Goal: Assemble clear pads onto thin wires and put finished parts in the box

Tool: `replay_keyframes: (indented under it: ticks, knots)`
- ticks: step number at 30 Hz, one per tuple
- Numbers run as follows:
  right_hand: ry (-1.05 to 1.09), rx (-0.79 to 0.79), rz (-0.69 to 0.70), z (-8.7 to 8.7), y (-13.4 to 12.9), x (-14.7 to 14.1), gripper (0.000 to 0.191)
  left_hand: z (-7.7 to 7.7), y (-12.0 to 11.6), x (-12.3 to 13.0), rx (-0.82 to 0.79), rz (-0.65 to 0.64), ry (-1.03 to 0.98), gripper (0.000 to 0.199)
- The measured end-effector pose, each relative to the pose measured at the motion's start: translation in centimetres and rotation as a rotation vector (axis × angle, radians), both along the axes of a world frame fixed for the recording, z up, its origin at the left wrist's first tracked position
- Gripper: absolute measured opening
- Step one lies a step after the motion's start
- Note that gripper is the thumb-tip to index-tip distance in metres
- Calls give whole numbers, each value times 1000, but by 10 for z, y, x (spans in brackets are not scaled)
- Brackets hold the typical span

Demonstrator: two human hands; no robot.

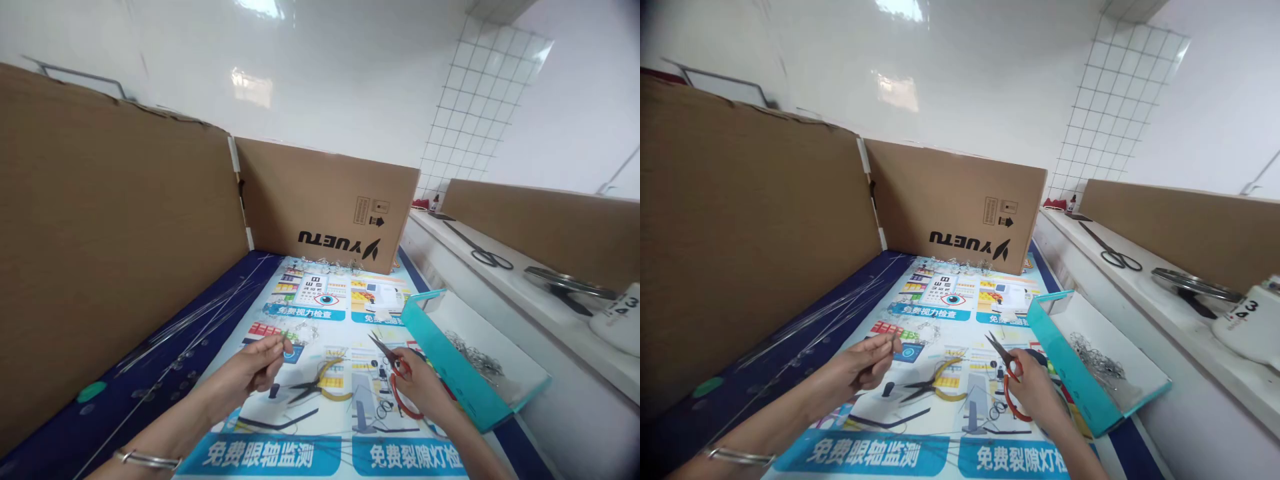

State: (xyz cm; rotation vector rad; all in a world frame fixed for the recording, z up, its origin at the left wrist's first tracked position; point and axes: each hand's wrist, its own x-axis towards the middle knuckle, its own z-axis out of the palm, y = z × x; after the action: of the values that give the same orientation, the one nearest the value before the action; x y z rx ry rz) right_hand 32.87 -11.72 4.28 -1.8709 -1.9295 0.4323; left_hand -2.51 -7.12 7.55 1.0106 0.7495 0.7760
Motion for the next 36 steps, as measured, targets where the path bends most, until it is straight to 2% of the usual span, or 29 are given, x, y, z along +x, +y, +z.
replay_keyframes:
  ticks: [3,8,13,18,23,26,29,30,32,34,36]
  knots:
    - [-132,-31,70,12,21,-23,38,-12,0,-15,-13,85,-100,23]
    - [-230,-40,187,23,74,-57,40,-31,0,-18,-22,131,-149,27]
    - [-341,-60,206,12,125,-74,41,-46,6,-23,-37,144,-82,33]
    - [-448,-67,214,-4,146,-87,40,-54,14,-29,30,124,-19,40]
    - [-525,-32,173,-3,142,-97,36,-50,14,-29,76,95,49,39]
    - [-522,8,162,9,129,-111,29,-45,10,-27,91,88,90,37]
    - [-446,37,243,23,104,-139,24,-45,5,-25,152,70,120,34]
    - [-384,34,296,26,94,-150,23,-45,3,-24,180,68,126,32]
    - [-22,-36,449,30,73,-172,20,-45,-2,-22,229,61,134,30]
    - [246,-68,501,30,55,-189,19,-43,-7,-20,253,45,144,37]
    - [421,-81,510,26,43,-201,22,-41,-11,-19,251,7,150,54]
